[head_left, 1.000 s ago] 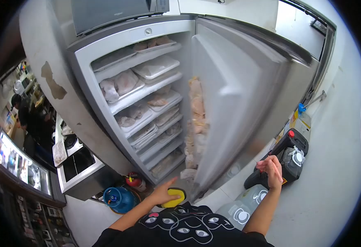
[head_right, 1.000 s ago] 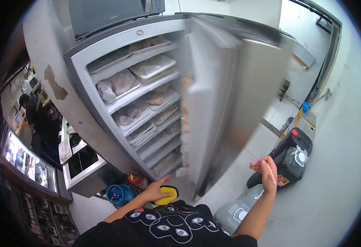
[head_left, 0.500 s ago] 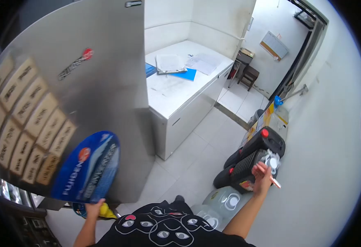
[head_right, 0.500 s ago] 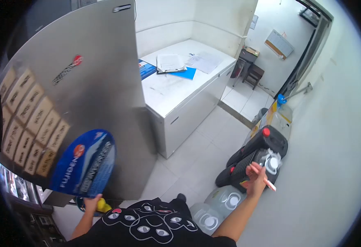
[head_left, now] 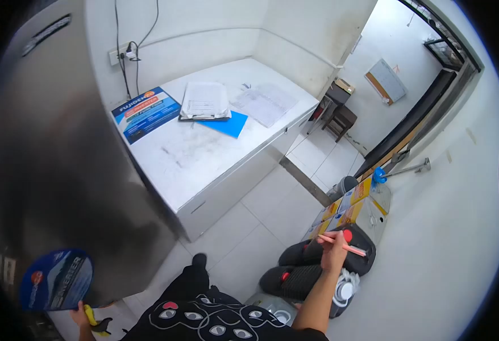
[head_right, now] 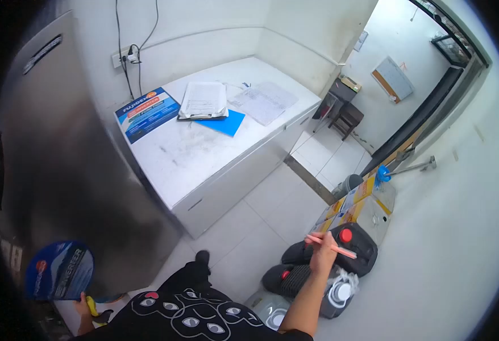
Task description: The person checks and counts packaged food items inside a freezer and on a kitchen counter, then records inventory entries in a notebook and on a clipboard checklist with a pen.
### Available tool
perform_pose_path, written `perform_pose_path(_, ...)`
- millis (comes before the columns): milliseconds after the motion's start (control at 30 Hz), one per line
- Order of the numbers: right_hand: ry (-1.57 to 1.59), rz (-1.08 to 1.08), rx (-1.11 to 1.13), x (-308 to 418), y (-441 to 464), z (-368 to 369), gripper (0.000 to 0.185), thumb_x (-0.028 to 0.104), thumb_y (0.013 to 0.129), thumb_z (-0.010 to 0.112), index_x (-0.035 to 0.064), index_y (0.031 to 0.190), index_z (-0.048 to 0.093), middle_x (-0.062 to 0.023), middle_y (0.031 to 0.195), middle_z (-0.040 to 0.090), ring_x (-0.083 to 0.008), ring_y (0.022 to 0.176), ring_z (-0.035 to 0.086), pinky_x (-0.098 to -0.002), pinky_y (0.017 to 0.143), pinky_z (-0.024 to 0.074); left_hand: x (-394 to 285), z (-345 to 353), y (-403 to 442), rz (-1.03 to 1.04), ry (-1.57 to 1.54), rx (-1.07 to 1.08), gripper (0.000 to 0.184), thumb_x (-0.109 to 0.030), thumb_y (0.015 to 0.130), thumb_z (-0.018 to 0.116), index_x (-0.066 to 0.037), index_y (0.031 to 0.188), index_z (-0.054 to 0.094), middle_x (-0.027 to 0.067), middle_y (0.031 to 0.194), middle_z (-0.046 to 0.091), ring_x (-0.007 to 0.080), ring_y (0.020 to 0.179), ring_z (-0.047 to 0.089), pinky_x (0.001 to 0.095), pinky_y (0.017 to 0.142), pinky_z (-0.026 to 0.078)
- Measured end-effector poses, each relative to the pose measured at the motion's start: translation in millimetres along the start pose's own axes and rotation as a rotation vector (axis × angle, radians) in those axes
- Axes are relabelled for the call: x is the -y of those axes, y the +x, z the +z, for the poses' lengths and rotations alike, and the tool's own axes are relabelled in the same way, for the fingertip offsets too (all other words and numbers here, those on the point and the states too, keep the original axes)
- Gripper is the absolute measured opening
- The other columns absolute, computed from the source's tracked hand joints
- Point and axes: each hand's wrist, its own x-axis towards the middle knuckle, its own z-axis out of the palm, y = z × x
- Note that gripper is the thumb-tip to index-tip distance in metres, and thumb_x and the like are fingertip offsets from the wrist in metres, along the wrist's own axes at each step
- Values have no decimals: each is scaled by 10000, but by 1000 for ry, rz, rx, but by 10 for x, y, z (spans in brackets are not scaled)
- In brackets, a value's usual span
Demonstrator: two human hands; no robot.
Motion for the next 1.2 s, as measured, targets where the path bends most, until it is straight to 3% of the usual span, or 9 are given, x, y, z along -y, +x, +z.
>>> perform_pose_path(100, 4, 20, 60, -254, 644, 282, 383, 307, 935, 425, -33, 801, 540, -131, 718, 579, -211, 604, 581, -316, 606, 504, -516, 200, -290, -272, 291, -198, 422, -336, 810, 620, 34, 1010, 589, 150, 982, 618, 260, 907, 572, 340, 837, 432)
perform_pose_path(167, -28, 5, 116, -313, 1071, 527, 384, 305, 934, 428, -35, 795, 537, -132, 715, 578, -213, 604, 577, -323, 607, 498, -713, 566, -365, -366, 446, -169, 415, -331, 810, 617, 35, 1003, 593, 153, 977, 619, 260, 903, 575, 340, 830, 435)
perform_pose_path(267, -78, 3, 176, -328, 1744, 855, 382, 300, 932, 433, -38, 784, 533, -135, 708, 577, -213, 607, 571, -328, 616, 491, -925, 1382, -522, -465, 588, 301, 405, -324, 809, 612, 37, 992, 599, 156, 970, 622, 260, 896, 580, 340, 819, 440)
perform_pose_path(400, -156, -12, 226, -201, 2532, 1190, 355, 299, 929, 442, -12, 765, 497, -125, 666, 566, -203, 611, 566, -328, 635, 489, -1567, 2753, -497, -341, 583, 1096, 392, -315, 808, 606, 38, 978, 607, 161, 961, 625, 261, 887, 586, 340, 805, 447)
perform_pose_path(500, -159, 6, 229, -247, 3094, 1315, 368, 331, 920, 449, 0, 766, 487, -132, 682, 573, -199, 624, 572, -302, 625, 479, -2236, 3485, -451, -230, 544, 1237, 382, -308, 808, 601, 40, 967, 613, 165, 955, 628, 261, 881, 590, 340, 794, 451)
perform_pose_path(867, 170, 17, 418, -1095, 5552, 1887, 461, 433, 943, 335, 70, 676, 435, -46, 486, 396, -163, 505, 415, -325, 578, 404, -3498, 4593, -1076, -356, 339, 851, 352, -282, 806, 584, 44, 927, 635, 178, 930, 637, 262, 857, 607, 340, 754, 469)
perform_pose_path(967, 174, 64, 501, -1275, 6289, 2126, 430, 353, 949, 369, 45, 653, 414, -60, 524, 418, -166, 508, 434, -307, 553, 420, -3844, 4733, -1733, -445, 246, 704, 345, -275, 805, 579, 46, 916, 641, 181, 923, 640, 262, 850, 611, 340, 743, 474)
perform_pose_path(1033, 170, 81, 594, -1300, 6641, 2300, 444, 403, 925, 422, 47, 659, 420, -56, 547, 437, -148, 501, 426, -290, 511, 392, -4445, 4850, -2120, -630, 100, 581, 357, -285, 802, 578, 49, 914, 640, 176, 911, 644, 263, 835, 613, 340, 741, 473)
perform_pose_path(1200, 134, 138, 766, -1666, 7434, 2533, 442, 444, 900, 453, 59, 684, 433, -28, 538, 408, -115, 490, 384, -248, 454, 317, -5130, 5197, -2705, -621, 238, 586, 345, -260, 814, 568, 56, 943, 625, 159, 878, 650, 239, 781, 616, 329, 716, 480)
